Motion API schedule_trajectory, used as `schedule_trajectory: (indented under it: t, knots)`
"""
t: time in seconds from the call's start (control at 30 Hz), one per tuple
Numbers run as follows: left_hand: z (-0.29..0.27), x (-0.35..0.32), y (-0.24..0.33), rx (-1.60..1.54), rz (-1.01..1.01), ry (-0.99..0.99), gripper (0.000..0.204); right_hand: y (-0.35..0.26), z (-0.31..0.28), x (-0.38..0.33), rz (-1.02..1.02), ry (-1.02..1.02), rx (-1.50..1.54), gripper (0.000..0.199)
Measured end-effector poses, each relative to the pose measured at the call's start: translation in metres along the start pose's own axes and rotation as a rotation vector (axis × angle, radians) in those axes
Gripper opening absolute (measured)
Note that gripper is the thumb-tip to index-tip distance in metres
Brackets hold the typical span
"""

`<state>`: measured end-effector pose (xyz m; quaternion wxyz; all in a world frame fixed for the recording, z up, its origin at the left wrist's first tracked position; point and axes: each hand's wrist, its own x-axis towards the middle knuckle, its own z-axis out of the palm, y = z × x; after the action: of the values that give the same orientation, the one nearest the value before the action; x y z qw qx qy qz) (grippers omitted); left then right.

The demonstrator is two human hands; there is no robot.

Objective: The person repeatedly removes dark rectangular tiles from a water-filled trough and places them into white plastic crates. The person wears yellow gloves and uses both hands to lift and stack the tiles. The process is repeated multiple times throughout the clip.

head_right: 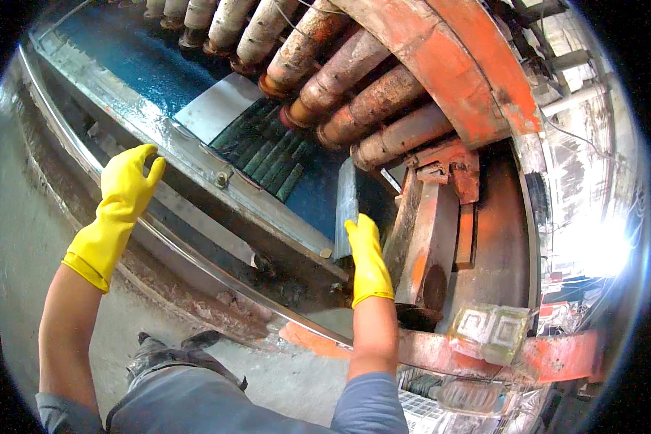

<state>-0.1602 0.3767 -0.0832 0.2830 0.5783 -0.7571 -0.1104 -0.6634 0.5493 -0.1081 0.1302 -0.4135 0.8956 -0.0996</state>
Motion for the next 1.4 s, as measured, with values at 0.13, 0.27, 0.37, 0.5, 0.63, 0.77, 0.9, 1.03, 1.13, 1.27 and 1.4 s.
schedule_trajectory:
  t: [0.13, 0.27, 0.37, 0.5, 0.63, 0.77, 0.9, 1.03, 1.13, 1.27, 1.4]
  knots:
    - [0.009, -0.001, 0.005, -0.038, 0.045, -0.003, 0.036, 0.051, -0.036, 0.026, -0.117, 0.126, 0.120, 0.045]
    - [0.008, -0.002, 0.003, -0.020, 0.031, -0.020, 0.035, 0.021, -0.091, 0.013, -0.020, -0.092, 0.769, 0.027]
    - [0.006, 0.001, -0.003, 0.006, 0.042, 0.001, 0.032, -0.028, -0.127, -0.014, -0.061, -0.080, 0.834, 0.027]
    - [0.008, 0.001, 0.004, 0.007, 0.055, -0.018, 0.027, -0.050, -0.158, -0.038, -0.112, -0.045, 0.831, 0.026]
    - [0.008, 0.006, -0.001, -0.016, 0.038, -0.030, 0.030, -0.117, -0.192, -0.085, -0.137, -0.016, 0.812, 0.027]
    - [0.015, 0.005, -0.009, -0.048, 0.092, 0.048, 0.029, -0.141, -0.230, -0.137, -0.126, 0.005, 0.746, 0.026]
    - [0.017, 0.002, -0.010, -0.096, 0.139, 0.090, 0.028, -0.153, -0.254, -0.208, -0.115, 0.036, 0.716, 0.027]
    - [0.024, 0.005, -0.015, -0.084, 0.183, 0.100, 0.028, -0.134, -0.263, -0.279, -0.070, 0.051, 0.630, 0.030]
    - [0.019, 0.004, -0.016, -0.073, 0.201, 0.061, 0.029, -0.155, -0.262, -0.360, 0.005, 0.066, 0.558, 0.033]
    - [0.013, 0.002, -0.016, -0.081, 0.231, 0.035, 0.031, -0.147, -0.252, -0.452, 0.097, 0.046, 0.558, 0.035]
    - [0.017, 0.006, -0.012, -0.050, 0.207, -0.165, 0.045, -0.129, -0.230, -0.554, 0.300, 0.187, 0.474, 0.037]
